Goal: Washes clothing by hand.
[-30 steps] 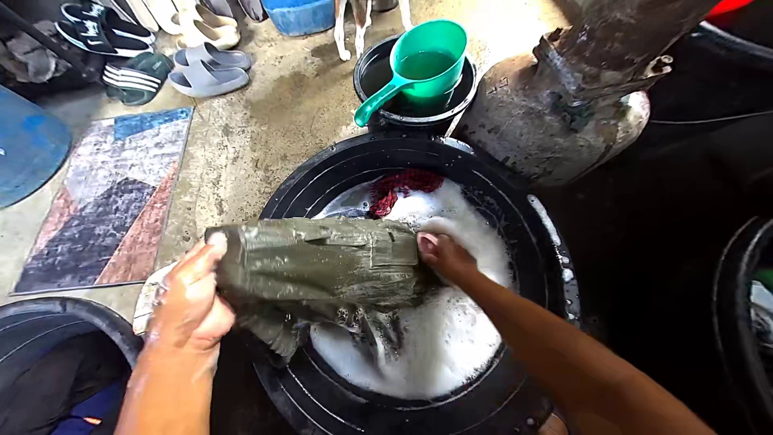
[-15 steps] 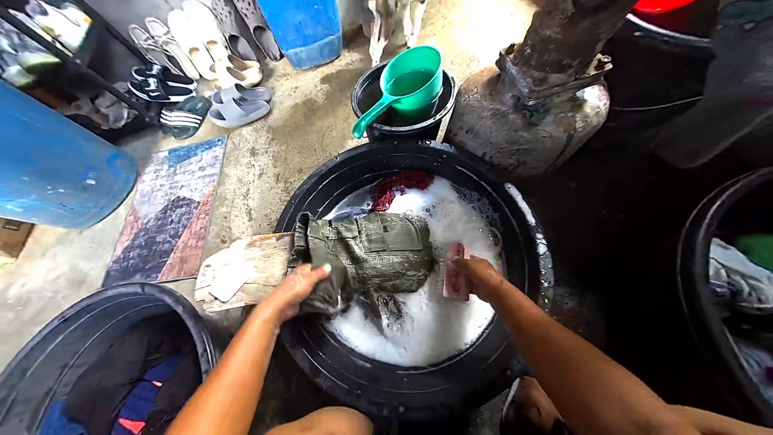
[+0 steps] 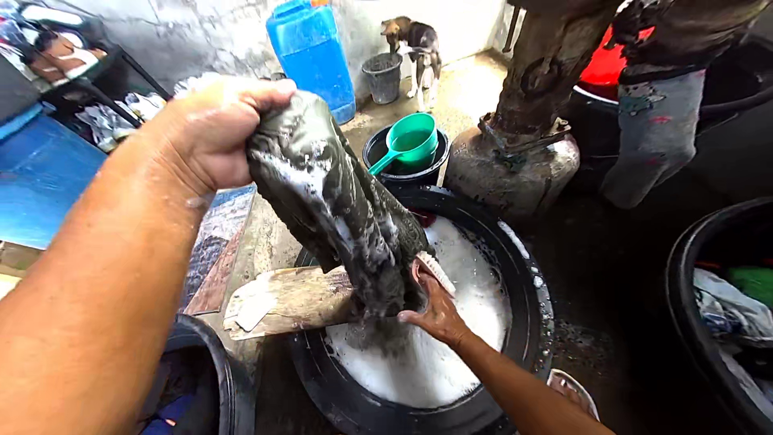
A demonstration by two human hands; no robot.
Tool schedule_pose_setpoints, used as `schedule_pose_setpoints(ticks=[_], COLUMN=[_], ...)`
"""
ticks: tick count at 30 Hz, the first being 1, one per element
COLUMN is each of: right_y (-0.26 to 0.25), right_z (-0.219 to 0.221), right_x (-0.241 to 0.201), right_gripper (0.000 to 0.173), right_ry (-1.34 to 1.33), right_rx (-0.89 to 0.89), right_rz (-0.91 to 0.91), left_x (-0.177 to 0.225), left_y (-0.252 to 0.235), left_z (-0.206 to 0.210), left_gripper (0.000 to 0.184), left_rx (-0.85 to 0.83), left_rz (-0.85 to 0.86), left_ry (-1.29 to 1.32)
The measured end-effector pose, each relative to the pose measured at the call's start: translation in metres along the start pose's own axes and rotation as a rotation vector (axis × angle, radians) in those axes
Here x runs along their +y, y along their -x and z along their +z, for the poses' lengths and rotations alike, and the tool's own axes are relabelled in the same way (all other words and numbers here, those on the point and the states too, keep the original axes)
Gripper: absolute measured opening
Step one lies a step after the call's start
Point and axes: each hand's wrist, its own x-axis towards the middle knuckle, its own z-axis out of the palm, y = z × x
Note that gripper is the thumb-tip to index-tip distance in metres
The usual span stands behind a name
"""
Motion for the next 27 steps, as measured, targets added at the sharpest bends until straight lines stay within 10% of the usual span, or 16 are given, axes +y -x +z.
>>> schedule_pose_setpoints(ticks=[4, 8, 12, 17, 19, 23, 27], right_y=[-0.019, -0.068, -0.074, -0.038, -0.036, -0.054, -0.073], right_z=[0.019, -0.009, -0.032, -0.061, -0.074, -0.076, -0.049], right_x=[-0.049, -0.092, -0.043, 0.064, 0.086, 0.104, 0.095], right_gripper=[0.113, 0.050, 0.041, 0.057, 0.075, 0.049, 0.047], right_ry=[0.093, 0.040, 0.249, 0.499, 0.316, 0.112, -0.002], right_rx=[0.329, 0.283, 0.296, -0.362, -0.254, 0.288, 0.302], right_rz=[-0.197, 0.042, -0.001, 0.234, 0.325, 0.570, 0.716], left_x=[0.021, -0.008, -0.124, -0.326, -0.360, -0.379, -0.376], left_y=[-0.012, -0.026, -0.027, 0.017, 0.032, 0.035, 0.037], left_z=[-0.016, -0.038, -0.064, -0.049, -0.037, -0.032, -0.028], left_gripper=[0.041, 0.038, 0.033, 0.043, 0.037, 0.024, 0.020], left_rx=[-0.002, 0.025, 0.325, 0.222, 0.227, 0.314, 0.369], left_rz=[0.112, 0.160, -0.008, -0.425, -0.504, -0.583, -0.561], left_ry=[0.094, 0.055, -0.249, -0.309, -0.147, 0.016, 0.112])
